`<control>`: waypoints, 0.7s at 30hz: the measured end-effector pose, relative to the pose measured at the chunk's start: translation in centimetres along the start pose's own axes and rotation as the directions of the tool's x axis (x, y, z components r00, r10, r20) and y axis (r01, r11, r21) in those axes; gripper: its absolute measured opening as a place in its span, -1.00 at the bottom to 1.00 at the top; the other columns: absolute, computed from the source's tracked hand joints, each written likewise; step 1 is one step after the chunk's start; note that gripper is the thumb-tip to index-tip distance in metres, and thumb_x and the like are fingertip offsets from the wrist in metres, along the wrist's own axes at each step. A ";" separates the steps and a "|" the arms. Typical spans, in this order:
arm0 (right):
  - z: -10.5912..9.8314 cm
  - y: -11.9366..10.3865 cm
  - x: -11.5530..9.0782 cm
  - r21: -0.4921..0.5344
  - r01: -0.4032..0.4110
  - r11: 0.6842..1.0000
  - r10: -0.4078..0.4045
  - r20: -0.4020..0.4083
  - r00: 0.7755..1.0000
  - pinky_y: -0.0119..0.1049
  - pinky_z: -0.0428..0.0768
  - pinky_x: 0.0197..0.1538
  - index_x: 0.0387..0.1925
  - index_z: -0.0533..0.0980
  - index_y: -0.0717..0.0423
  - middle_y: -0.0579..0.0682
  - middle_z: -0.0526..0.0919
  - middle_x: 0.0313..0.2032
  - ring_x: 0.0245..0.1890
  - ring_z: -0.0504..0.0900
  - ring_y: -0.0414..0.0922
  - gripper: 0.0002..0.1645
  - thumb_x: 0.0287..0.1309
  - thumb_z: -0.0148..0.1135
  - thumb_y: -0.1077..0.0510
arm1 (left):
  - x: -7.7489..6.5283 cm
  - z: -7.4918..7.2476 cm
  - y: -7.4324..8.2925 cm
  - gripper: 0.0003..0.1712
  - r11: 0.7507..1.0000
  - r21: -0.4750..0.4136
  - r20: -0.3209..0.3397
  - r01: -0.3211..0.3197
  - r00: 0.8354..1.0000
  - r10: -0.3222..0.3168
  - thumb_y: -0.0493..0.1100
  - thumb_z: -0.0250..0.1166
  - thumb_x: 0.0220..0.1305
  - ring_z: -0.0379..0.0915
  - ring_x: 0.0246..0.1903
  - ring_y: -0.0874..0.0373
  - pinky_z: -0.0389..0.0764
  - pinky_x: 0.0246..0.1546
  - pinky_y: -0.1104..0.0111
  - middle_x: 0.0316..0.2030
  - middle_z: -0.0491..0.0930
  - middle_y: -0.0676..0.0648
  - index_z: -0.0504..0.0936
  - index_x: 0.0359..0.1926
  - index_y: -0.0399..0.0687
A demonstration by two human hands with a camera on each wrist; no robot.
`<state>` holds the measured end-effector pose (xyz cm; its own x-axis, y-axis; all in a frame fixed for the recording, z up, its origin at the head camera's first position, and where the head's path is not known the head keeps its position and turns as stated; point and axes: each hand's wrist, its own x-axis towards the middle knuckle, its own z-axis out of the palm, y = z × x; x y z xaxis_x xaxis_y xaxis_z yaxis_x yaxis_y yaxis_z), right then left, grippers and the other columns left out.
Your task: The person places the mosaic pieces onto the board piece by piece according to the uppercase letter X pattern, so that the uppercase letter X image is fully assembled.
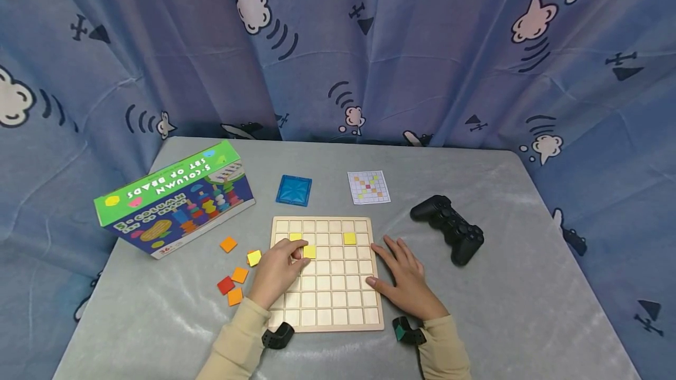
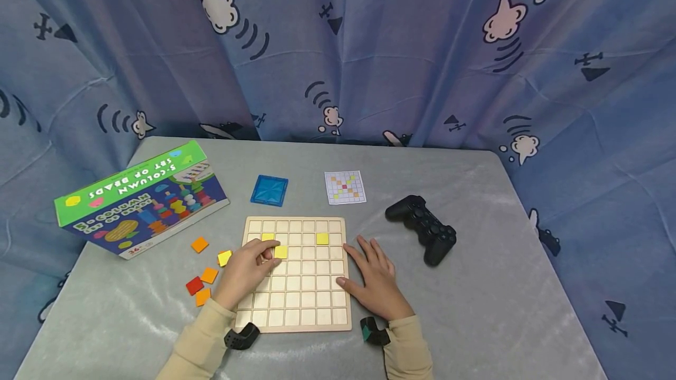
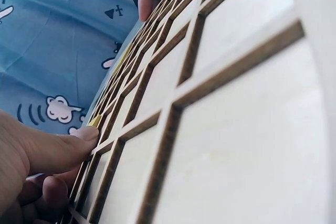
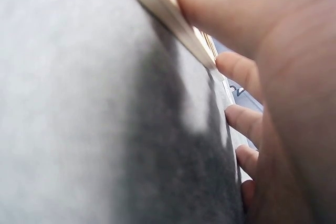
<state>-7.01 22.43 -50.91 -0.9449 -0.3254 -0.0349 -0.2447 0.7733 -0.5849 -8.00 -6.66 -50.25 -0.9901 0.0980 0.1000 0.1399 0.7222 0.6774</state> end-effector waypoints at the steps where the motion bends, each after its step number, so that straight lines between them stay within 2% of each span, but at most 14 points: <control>1: 0.0 0.0 0.0 0.000 0.001 1.000 -0.001 -0.001 1.000 0.31 -0.09 0.22 0.43 0.18 -0.17 0.10 -0.01 0.47 0.47 -0.19 0.19 -0.13 0.14 0.25 -0.24 | 0.0 0.0 0.0 -0.62 1.000 -0.002 0.000 0.001 1.000 -0.001 -0.14 0.47 0.05 0.20 -0.58 0.30 0.22 -0.57 0.49 -0.52 0.37 0.17 0.69 -0.06 -0.06; 21: 0.0 0.1 -0.1 -0.007 0.005 1.000 -0.005 -0.007 1.000 0.30 -0.08 0.22 0.43 0.17 -0.20 0.08 -0.01 0.47 0.47 -0.19 0.18 -0.13 0.14 0.24 -0.25 | 0.0 0.0 -0.1 -0.61 1.000 -0.010 -0.010 -0.016 1.000 0.016 -0.14 0.47 0.05 0.21 -0.57 0.30 0.25 -0.56 0.48 -0.50 0.40 0.15 0.68 -0.05 -0.08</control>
<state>-6.96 22.50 -51.00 -0.9452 -0.3254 -0.0267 -0.2505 0.7754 -0.5796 -7.97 -6.70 -50.35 -0.9876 0.1028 0.1183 0.1560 0.7135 0.6830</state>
